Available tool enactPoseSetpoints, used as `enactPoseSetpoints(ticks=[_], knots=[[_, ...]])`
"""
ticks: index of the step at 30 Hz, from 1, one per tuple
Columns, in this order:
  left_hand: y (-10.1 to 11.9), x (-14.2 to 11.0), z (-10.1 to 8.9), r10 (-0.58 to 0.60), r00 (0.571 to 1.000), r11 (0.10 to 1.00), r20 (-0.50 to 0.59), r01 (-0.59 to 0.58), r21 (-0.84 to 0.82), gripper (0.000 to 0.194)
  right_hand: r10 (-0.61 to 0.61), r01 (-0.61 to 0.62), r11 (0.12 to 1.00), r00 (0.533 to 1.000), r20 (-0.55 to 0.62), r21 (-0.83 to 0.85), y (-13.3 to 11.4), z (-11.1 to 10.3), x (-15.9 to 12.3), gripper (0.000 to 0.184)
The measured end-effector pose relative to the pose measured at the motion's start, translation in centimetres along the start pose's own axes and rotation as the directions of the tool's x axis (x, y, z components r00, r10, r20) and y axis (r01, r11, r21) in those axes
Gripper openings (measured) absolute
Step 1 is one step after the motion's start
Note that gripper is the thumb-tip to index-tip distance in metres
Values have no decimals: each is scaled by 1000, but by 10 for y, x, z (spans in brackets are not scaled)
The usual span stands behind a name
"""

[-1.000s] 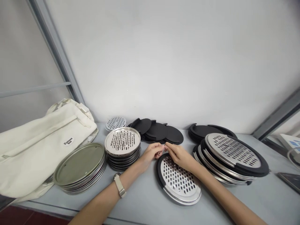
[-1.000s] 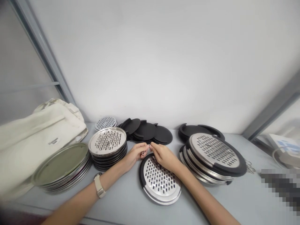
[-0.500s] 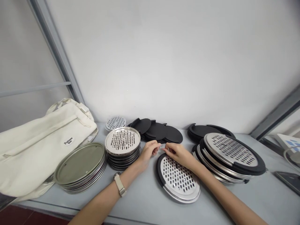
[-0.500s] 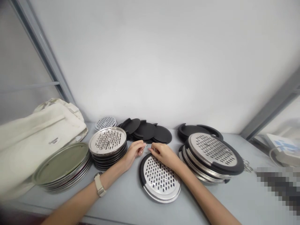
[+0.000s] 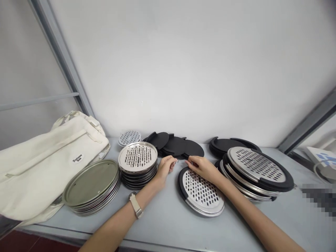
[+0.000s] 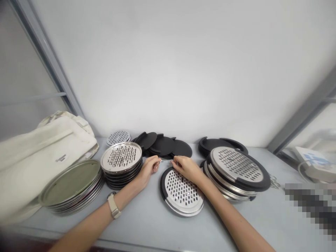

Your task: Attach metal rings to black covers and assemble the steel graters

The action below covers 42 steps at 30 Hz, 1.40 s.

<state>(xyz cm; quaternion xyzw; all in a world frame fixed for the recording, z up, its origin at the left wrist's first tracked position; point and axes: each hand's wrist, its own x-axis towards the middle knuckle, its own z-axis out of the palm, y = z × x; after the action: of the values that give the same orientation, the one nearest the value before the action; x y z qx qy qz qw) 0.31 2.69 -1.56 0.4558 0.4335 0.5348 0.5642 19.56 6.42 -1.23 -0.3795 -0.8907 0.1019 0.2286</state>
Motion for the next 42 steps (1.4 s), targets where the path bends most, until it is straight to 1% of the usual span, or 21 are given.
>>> enactPoseSetpoints(ticks=[6,12,14,16,19,22,24,26,28,31,33,38,40,42], knots=[[-4,1,-1,55,998,997,23,-56,60,28,-10,9,999,1000,-10,-43,0,1,0,27],[-8,3,-2,43,997,998,57,-45,31,29,-1,-8,994,997,-81,-109,-11,-2,-2,27],[-6,2,-1,33,997,999,67,-34,21,29,22,-29,990,998,-56,-136,-16,-2,-3,27],[-5,2,0,21,998,999,63,-22,25,29,67,-67,988,998,-6,-142,-18,-1,-3,30],[-3,0,2,14,997,997,73,-20,76,28,117,-111,986,992,40,-127,-18,2,-3,34],[0,-4,4,31,993,992,118,-45,114,30,132,-125,984,990,43,-124,-17,4,-3,34],[3,-7,6,49,990,991,131,-65,118,31,127,-125,986,992,11,-115,-18,4,-3,33],[7,-9,7,55,990,991,128,-70,116,29,112,-115,991,993,-48,-73,-21,2,-2,33],[9,-10,8,46,992,993,121,-59,104,26,85,-83,996,993,-83,27,-25,-1,-2,31],[11,-10,9,19,992,998,123,-27,64,22,32,-15,972,997,-66,236,-33,-6,-1,27],[10,-10,9,9,990,999,140,-14,38,22,19,-2,938,999,-45,347,-36,-8,-1,27],[4,-6,9,-18,986,1000,166,19,-5,32,73,-61,871,997,-5,487,-37,-9,-1,29],[0,-4,8,-32,986,999,166,32,3,35,93,-101,837,995,41,537,-36,-8,-1,32],[-4,-2,6,-38,990,999,136,33,43,34,109,-144,794,989,95,591,-33,-6,-1,36]])
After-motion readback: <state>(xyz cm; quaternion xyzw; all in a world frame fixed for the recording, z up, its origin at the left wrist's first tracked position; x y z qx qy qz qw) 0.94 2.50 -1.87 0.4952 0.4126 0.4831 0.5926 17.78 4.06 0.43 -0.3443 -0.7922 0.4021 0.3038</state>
